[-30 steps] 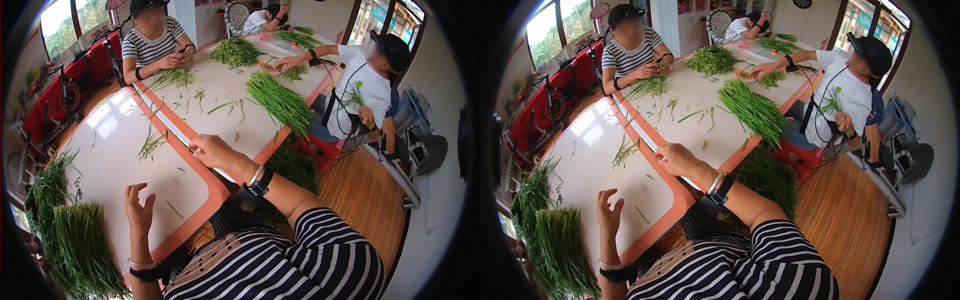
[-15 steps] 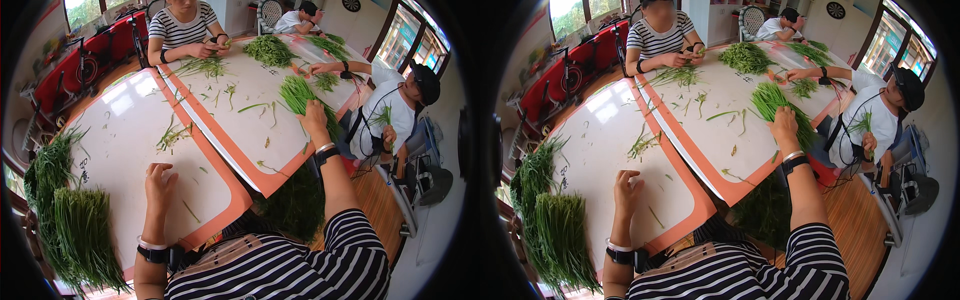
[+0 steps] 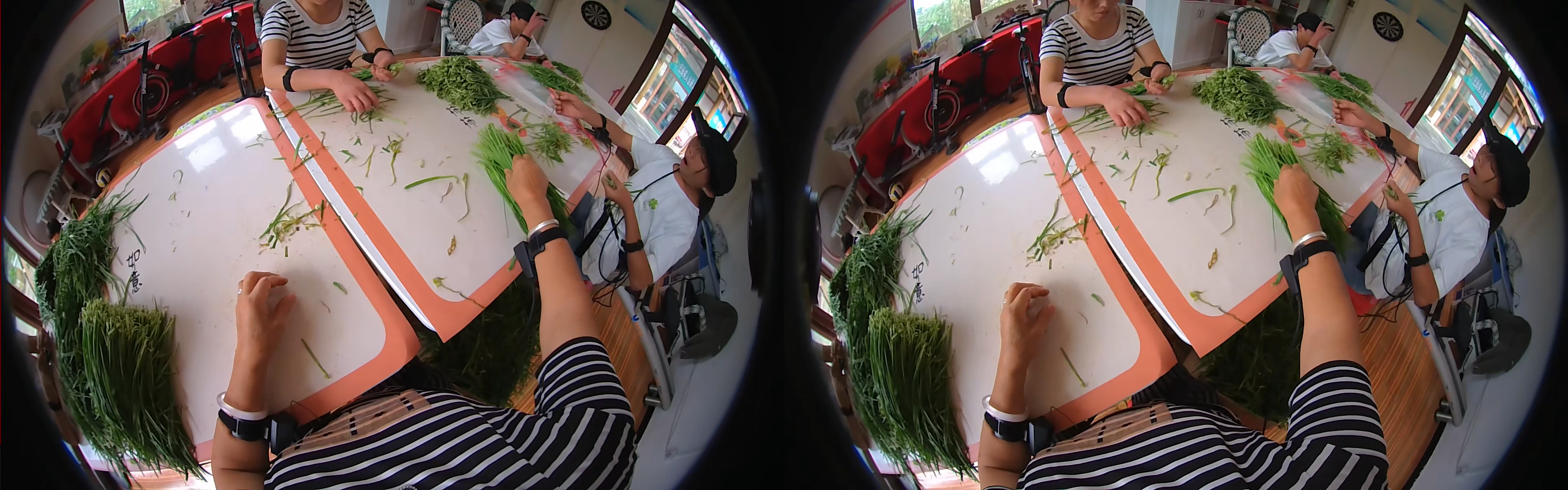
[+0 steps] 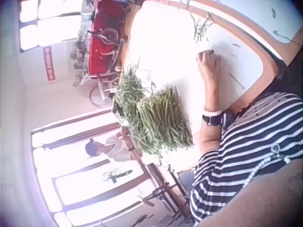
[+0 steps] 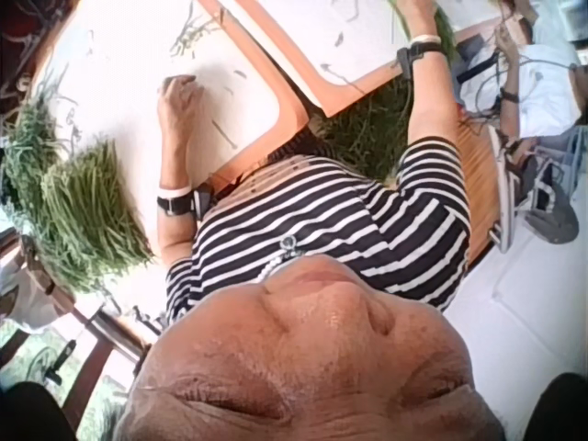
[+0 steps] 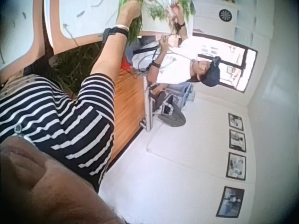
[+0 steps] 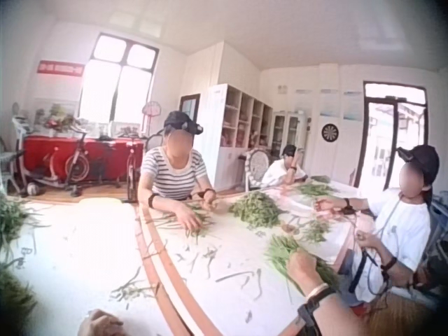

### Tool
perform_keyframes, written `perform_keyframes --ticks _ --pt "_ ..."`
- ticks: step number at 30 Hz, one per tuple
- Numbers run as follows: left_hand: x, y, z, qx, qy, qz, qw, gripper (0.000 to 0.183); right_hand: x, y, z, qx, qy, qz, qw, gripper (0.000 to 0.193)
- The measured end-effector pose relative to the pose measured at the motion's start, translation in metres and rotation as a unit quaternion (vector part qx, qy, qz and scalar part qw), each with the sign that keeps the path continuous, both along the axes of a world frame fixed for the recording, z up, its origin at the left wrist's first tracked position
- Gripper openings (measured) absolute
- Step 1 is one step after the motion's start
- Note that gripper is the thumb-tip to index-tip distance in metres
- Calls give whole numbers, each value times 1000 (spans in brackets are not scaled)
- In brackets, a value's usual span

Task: The person sorts chives by hand on a table, picking through a bundle and moving them into a pile while clearing away scraps.

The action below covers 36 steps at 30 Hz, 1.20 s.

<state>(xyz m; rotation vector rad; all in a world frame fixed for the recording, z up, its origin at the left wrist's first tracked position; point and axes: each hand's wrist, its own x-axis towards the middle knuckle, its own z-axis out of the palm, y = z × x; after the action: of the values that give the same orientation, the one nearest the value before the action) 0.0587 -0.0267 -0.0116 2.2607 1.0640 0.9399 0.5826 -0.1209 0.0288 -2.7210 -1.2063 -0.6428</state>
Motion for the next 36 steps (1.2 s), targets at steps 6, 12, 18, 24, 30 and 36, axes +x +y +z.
perform_keyframes --ticks 6,12,18,24,30,36 --pt "3 -1 2 -1 7 -25 1000 23 20 10 -28 -46 -51 -48 997 24" --pt "-5 -1 5 16 15 -22 1000 24 -30 11 16 -124 10 -3 992 21" --pt "-1 -1 4 18 4 -44 999 25 -34 2 -16 -109 -28 15 993 19" --pt "-5 0 -1 17 8 -39 999 24 -85 -3 14 -60 63 89 992 24" --pt "-4 -3 2 -33 -10 -5 999 20 -227 35 17 86 216 453 861 22" --pt "-18 16 -14 -156 -236 25 959 21 -364 63 10 29 302 572 762 18"
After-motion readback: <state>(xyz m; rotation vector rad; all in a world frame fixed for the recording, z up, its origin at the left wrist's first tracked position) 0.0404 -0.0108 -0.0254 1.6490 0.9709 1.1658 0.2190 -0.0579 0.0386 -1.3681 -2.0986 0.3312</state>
